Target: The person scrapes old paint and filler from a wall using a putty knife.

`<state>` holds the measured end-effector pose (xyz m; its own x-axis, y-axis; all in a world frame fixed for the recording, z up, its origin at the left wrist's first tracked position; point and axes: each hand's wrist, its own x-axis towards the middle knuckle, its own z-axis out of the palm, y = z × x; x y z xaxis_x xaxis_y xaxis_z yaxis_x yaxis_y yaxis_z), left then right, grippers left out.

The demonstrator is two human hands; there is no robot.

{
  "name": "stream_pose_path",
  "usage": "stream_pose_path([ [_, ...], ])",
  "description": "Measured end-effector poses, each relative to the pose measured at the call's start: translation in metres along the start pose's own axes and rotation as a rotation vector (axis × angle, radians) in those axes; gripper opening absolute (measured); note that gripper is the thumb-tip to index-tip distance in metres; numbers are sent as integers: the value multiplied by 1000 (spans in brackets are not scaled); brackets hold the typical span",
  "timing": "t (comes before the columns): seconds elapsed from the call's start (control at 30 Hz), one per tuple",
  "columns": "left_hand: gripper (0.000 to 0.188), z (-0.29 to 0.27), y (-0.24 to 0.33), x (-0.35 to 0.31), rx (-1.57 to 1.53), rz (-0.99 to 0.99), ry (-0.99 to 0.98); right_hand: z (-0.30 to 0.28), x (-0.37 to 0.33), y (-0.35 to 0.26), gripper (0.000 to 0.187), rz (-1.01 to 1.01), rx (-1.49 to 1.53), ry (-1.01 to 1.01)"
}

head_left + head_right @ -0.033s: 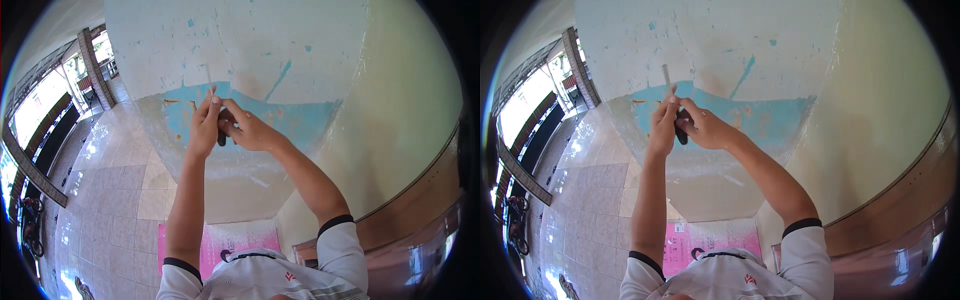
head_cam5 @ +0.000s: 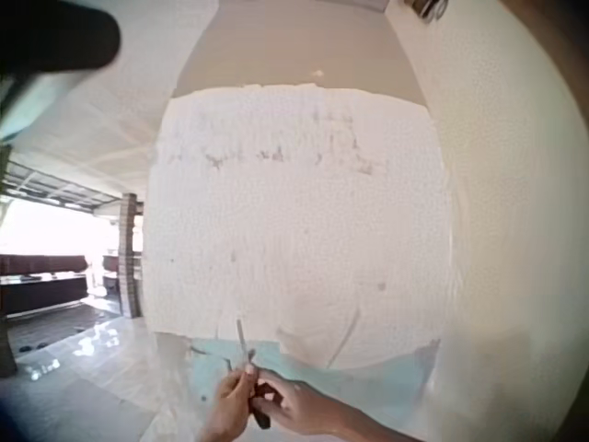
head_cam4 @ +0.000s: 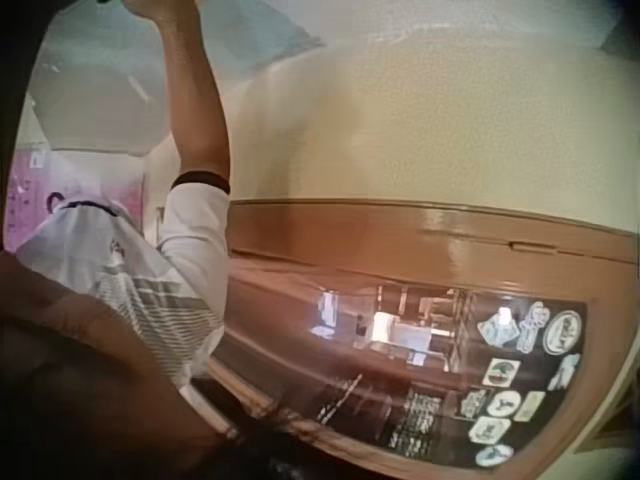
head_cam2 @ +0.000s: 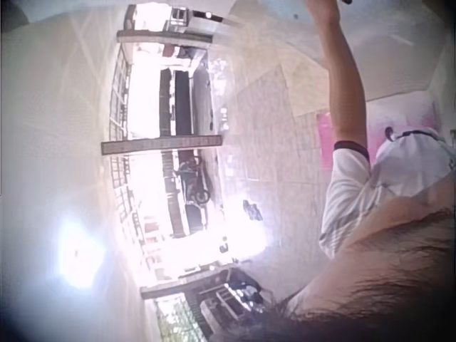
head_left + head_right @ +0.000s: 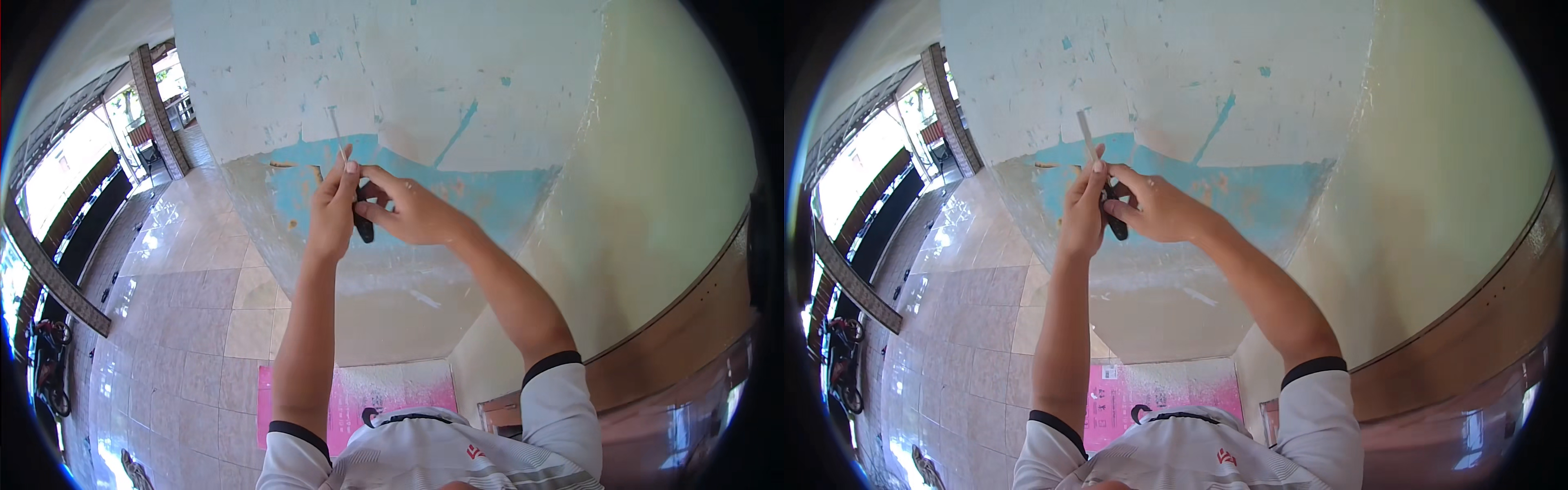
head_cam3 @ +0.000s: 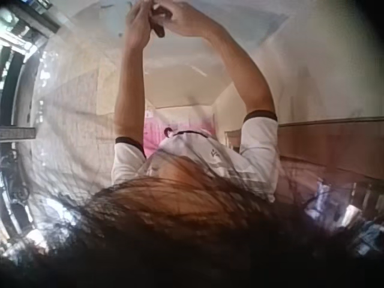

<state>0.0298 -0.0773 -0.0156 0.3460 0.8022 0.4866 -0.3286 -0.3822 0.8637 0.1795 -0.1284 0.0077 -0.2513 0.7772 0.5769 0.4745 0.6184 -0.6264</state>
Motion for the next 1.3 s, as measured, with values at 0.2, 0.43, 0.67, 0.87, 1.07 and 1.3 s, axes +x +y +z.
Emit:
stream_pose_path([
  [0.2, 60, 25, -9, -28, 508, 50, 307, -123, 63, 7, 41, -575, -1169, 407],
  [0.43, 59, 40, -68, -26, 946, 367, 347, -190, 95, 11, 63, -697, -1552, 362],
  [0.67, 58, 40, -94, -15, 1049, 338, 379, -209, 107, -5, 63, -707, -1500, 332],
  [0.87, 57, 50, -103, -6, 1049, 571, 489, -229, 108, -1, 81, -462, -1577, 269],
  [1.07, 49, 40, -104, -4, 1054, 570, 414, -226, 110, 0, 80, -526, -1511, 280],
  [1.3, 35, 52, -102, -1, 1139, 616, 518, -223, 109, 6, 67, -731, -1454, 459],
])
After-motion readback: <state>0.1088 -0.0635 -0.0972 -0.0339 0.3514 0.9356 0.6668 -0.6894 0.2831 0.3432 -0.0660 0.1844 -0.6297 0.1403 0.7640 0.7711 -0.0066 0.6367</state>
